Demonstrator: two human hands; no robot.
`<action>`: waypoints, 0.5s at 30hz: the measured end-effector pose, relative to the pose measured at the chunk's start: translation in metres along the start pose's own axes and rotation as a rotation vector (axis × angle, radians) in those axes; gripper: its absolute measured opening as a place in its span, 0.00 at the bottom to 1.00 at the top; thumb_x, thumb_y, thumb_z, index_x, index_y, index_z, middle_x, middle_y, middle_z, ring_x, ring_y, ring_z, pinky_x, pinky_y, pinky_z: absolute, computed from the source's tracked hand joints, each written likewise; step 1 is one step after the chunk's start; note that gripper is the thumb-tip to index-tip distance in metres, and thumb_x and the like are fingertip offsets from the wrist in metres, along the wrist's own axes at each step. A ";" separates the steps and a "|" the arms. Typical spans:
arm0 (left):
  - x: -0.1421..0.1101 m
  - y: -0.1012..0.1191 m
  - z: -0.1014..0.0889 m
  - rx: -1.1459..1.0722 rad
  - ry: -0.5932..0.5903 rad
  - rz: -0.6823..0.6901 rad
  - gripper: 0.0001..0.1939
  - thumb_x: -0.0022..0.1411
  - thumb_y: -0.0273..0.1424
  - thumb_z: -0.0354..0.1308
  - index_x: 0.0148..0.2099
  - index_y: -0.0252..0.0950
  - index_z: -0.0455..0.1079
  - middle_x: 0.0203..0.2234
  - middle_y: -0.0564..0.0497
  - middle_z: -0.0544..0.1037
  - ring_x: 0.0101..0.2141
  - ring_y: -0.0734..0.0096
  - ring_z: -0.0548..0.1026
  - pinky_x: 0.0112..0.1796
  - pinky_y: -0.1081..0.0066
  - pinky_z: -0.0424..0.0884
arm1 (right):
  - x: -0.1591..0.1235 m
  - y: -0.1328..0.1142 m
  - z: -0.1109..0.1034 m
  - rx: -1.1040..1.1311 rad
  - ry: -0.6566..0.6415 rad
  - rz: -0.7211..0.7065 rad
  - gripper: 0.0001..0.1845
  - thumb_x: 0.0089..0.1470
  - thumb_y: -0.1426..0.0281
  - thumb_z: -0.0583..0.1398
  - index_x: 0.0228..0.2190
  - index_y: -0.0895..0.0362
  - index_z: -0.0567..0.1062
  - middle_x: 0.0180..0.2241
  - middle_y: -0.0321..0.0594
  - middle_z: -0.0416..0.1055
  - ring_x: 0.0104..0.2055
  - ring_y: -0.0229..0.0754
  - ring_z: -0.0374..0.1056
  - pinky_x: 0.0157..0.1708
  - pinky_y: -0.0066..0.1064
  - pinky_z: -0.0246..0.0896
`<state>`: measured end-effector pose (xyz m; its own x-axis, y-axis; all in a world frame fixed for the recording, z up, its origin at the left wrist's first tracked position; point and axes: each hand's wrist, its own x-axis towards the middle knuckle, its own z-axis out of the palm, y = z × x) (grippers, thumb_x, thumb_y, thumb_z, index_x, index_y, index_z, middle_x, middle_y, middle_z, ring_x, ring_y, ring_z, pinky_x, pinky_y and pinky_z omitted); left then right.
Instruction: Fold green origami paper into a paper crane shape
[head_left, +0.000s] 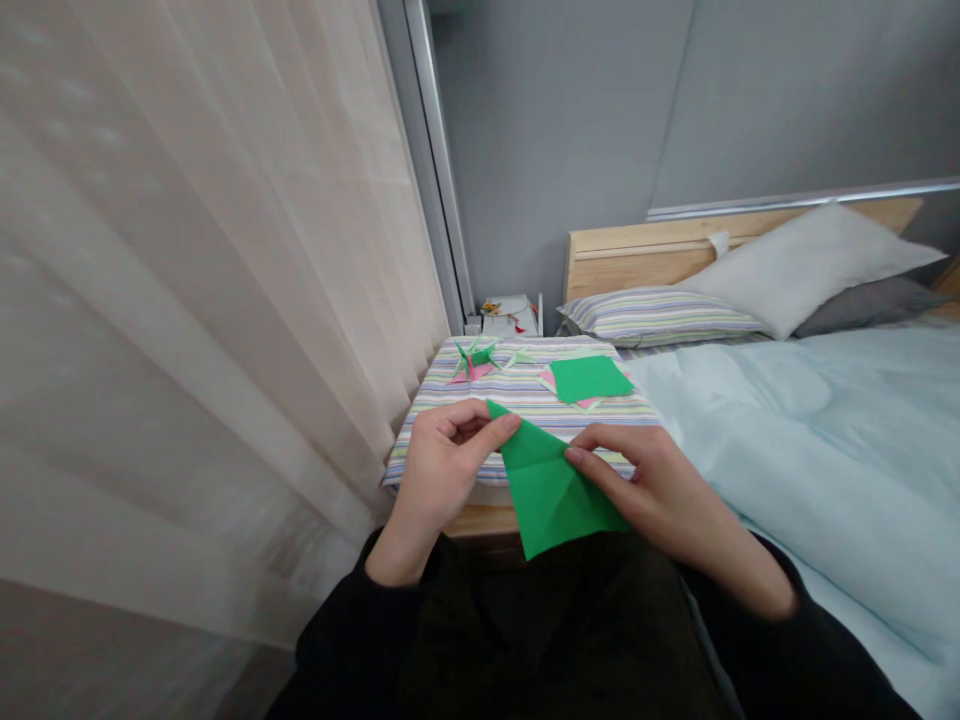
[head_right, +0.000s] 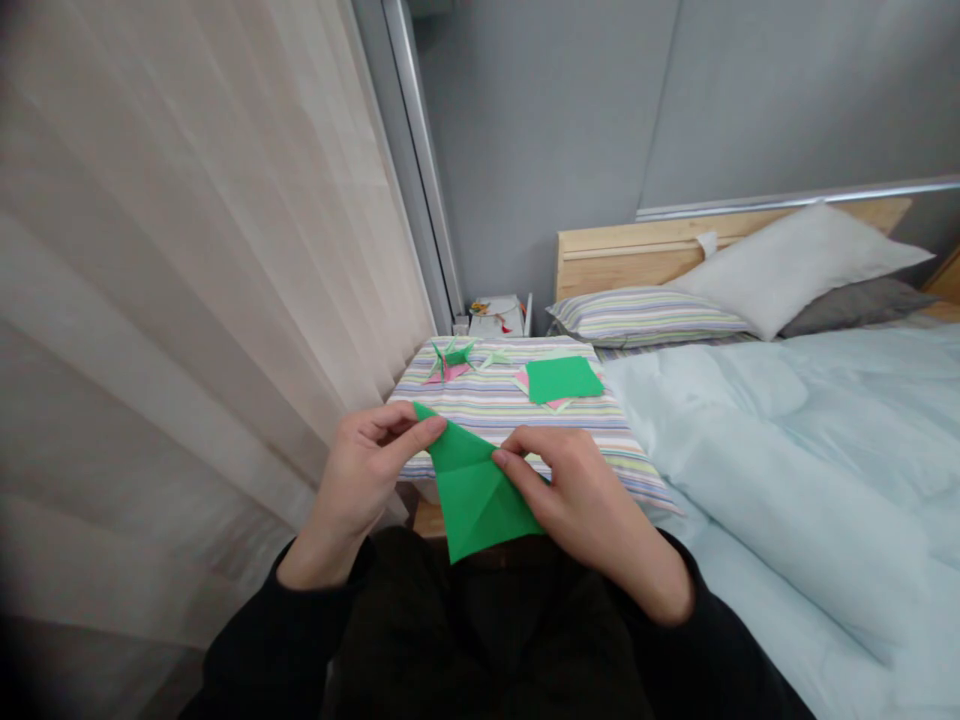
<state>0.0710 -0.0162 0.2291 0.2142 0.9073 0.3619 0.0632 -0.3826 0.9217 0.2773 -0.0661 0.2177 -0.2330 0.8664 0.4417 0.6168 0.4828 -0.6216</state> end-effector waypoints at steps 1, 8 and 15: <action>0.000 0.000 -0.001 0.002 0.007 0.007 0.17 0.58 0.36 0.67 0.21 0.34 0.70 0.16 0.56 0.68 0.21 0.77 0.65 0.24 0.75 0.63 | 0.000 0.001 -0.001 0.010 -0.016 0.023 0.14 0.67 0.66 0.57 0.28 0.55 0.74 0.27 0.33 0.74 0.31 0.40 0.69 0.33 0.32 0.58; -0.004 0.000 -0.003 -0.018 -0.215 -0.077 0.17 0.61 0.34 0.65 0.51 0.37 0.71 0.18 0.59 0.73 0.19 0.75 0.71 0.23 0.76 0.67 | 0.001 0.009 -0.013 -0.034 -0.086 0.045 0.13 0.67 0.67 0.54 0.31 0.54 0.73 0.30 0.36 0.75 0.35 0.43 0.70 0.37 0.34 0.59; -0.006 -0.001 0.007 0.358 -0.270 0.144 0.08 0.63 0.25 0.57 0.39 0.36 0.79 0.32 0.52 0.82 0.31 0.73 0.77 0.33 0.74 0.72 | -0.007 -0.005 -0.010 -0.211 -0.107 -0.150 0.18 0.56 0.60 0.67 0.43 0.52 0.69 0.58 0.45 0.68 0.61 0.54 0.62 0.64 0.53 0.47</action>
<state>0.0767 -0.0225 0.2251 0.4880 0.7812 0.3894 0.3369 -0.5801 0.7416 0.2832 -0.0763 0.2240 -0.4052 0.8010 0.4408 0.7093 0.5796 -0.4012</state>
